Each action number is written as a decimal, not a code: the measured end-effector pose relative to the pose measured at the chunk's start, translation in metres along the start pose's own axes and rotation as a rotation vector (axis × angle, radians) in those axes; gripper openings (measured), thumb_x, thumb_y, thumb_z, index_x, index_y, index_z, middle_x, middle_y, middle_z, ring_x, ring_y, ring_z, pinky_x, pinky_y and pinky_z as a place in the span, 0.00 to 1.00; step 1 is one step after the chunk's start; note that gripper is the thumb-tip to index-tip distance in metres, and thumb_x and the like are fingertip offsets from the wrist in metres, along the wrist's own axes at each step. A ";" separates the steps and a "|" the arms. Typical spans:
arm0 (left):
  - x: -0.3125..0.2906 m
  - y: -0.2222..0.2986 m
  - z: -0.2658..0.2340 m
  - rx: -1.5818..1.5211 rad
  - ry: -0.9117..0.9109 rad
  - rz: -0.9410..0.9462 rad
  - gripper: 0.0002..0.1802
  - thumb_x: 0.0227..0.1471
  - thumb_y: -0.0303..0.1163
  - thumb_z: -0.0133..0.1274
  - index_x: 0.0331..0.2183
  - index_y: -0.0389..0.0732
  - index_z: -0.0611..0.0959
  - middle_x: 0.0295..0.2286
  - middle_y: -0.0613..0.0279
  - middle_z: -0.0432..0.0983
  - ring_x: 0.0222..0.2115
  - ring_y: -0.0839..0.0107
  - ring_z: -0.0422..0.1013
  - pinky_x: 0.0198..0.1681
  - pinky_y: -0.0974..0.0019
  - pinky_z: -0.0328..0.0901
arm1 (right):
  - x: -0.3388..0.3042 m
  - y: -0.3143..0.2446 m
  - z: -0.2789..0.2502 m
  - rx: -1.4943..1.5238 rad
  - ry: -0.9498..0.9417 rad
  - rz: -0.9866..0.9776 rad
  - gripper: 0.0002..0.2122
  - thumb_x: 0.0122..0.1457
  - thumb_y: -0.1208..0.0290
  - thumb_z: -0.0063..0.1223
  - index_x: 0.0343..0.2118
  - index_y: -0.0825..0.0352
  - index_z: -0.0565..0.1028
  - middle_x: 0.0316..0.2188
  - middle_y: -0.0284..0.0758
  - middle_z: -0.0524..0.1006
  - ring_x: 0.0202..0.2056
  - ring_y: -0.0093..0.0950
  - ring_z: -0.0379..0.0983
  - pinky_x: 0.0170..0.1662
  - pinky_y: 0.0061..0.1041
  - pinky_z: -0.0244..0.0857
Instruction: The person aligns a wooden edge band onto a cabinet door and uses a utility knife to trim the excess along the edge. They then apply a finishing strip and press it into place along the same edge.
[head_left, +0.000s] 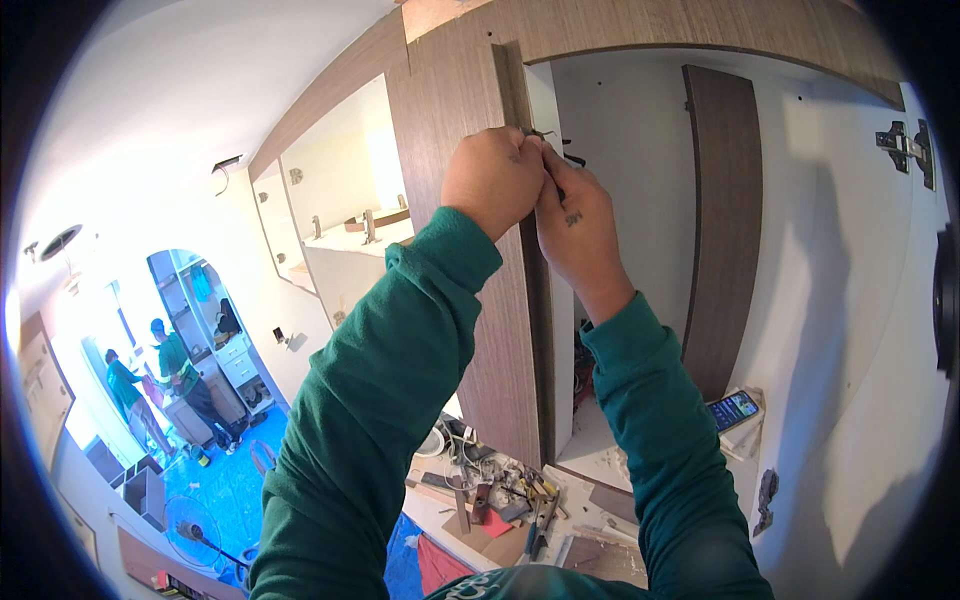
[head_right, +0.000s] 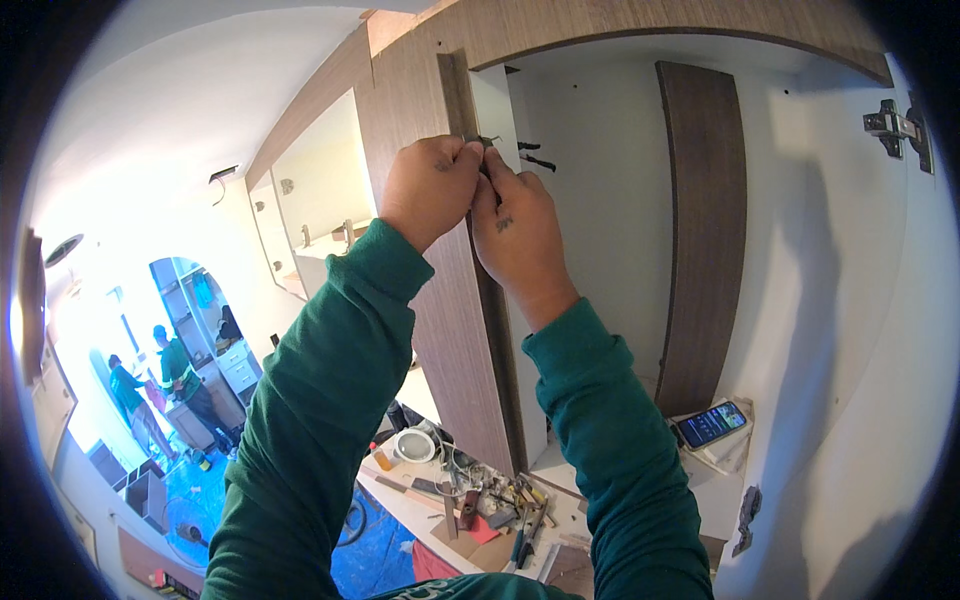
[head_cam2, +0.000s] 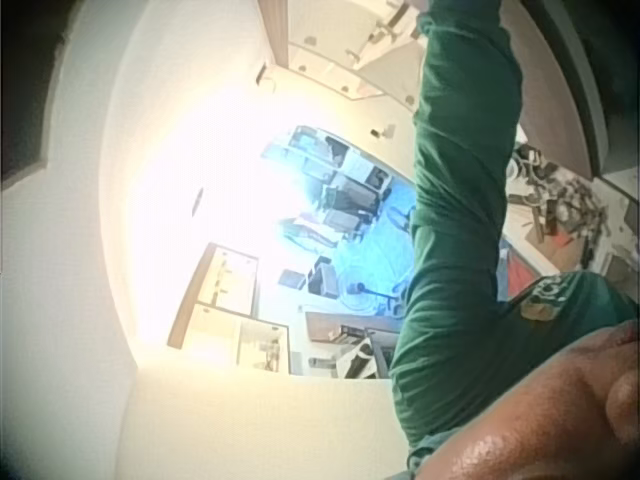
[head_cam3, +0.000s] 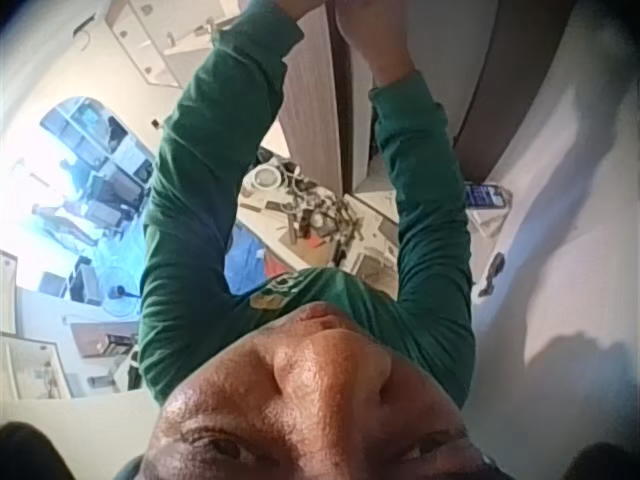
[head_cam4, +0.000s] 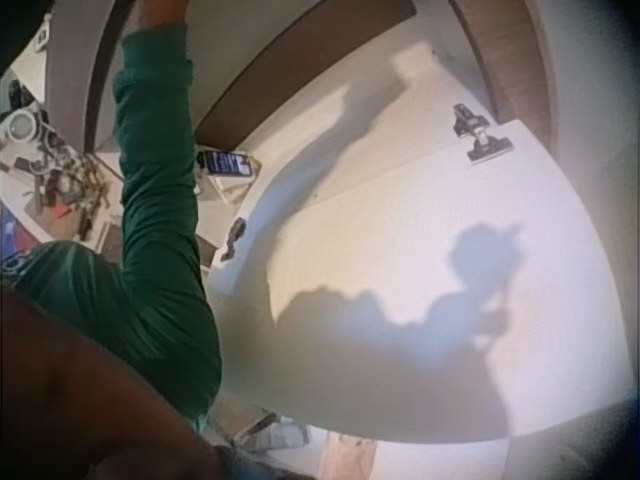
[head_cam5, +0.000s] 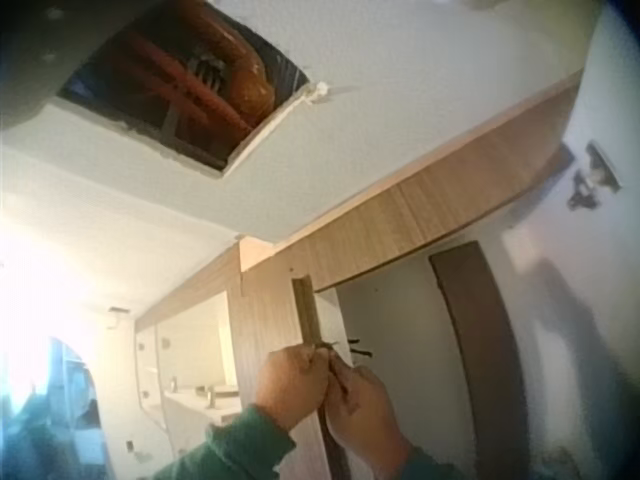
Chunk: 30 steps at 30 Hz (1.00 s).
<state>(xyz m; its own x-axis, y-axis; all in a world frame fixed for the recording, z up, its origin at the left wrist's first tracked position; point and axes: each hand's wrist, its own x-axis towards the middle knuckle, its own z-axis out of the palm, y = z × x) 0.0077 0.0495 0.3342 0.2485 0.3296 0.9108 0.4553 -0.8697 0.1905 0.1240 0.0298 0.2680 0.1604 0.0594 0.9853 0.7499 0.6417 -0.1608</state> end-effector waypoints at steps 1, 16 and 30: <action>0.000 0.000 0.002 0.006 0.011 0.007 0.20 0.59 0.41 0.51 0.28 0.33 0.85 0.23 0.40 0.78 0.27 0.42 0.77 0.34 0.49 0.70 | 0.000 0.001 0.000 0.001 0.005 -0.004 0.18 0.66 0.70 0.49 0.54 0.75 0.76 0.31 0.53 0.77 0.31 0.46 0.74 0.37 0.42 0.70; 0.022 -0.007 0.018 0.078 -0.022 0.038 0.21 0.59 0.42 0.48 0.28 0.34 0.85 0.28 0.37 0.79 0.33 0.37 0.76 0.40 0.45 0.70 | 0.009 0.015 0.003 0.050 0.017 0.039 0.17 0.66 0.69 0.49 0.52 0.73 0.78 0.28 0.55 0.77 0.30 0.49 0.73 0.36 0.44 0.69; 0.013 -0.002 -0.001 0.054 0.002 0.023 0.21 0.59 0.42 0.50 0.27 0.34 0.85 0.26 0.39 0.79 0.30 0.42 0.77 0.37 0.48 0.70 | 0.008 -0.006 0.003 -0.001 -0.006 0.080 0.18 0.67 0.68 0.48 0.54 0.73 0.76 0.30 0.53 0.77 0.32 0.47 0.74 0.38 0.42 0.70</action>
<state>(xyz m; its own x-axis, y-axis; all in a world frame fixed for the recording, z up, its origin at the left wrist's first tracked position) 0.0091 0.0552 0.3457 0.2579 0.3094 0.9153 0.4950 -0.8559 0.1499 0.1190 0.0293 0.2772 0.2162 0.1155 0.9695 0.7352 0.6342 -0.2395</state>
